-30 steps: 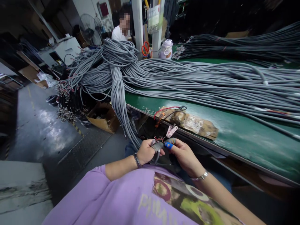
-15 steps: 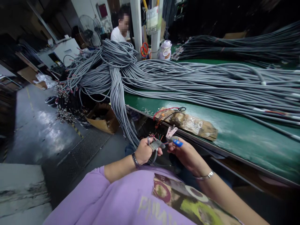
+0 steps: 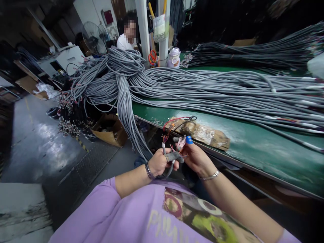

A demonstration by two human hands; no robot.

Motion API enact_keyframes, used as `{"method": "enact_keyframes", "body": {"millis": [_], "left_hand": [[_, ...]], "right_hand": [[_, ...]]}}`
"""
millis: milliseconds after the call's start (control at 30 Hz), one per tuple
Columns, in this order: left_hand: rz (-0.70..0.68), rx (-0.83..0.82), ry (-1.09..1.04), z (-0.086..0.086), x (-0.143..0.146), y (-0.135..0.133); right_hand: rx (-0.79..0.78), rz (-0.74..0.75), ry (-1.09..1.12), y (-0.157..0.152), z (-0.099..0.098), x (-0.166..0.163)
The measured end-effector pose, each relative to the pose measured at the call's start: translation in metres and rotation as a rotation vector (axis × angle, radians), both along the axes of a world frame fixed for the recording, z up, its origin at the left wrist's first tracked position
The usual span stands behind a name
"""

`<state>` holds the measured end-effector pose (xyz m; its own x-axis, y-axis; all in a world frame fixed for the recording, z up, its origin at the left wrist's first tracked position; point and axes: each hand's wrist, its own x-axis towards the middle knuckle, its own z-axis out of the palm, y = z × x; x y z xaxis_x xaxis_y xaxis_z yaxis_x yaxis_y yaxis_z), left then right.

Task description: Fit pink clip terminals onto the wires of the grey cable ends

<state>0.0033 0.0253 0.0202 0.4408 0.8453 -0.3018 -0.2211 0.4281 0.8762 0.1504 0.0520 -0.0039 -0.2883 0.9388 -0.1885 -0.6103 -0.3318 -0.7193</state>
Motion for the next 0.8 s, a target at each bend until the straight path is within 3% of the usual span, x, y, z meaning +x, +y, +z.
{"method": "enact_keyframes", "body": {"millis": [200, 433, 567, 800], "left_hand": [[-0.022, -0.009, 0.011, -0.007, 0.001, 0.001], [-0.002, 0.002, 0.036, -0.002, 0.001, -0.002], [0.015, 0.056, 0.053, 0.003, -0.001, -0.008], [0.099, 0.137, 0.086, 0.0, 0.001, -0.014]], "right_hand": [[0.008, -0.034, 0.032, -0.001, 0.005, -0.003], [-0.034, 0.022, 0.047, -0.004, 0.005, -0.001], [-0.058, 0.069, 0.059, -0.004, 0.008, 0.004], [-0.054, 0.006, 0.021, -0.005, 0.011, 0.004]]}}
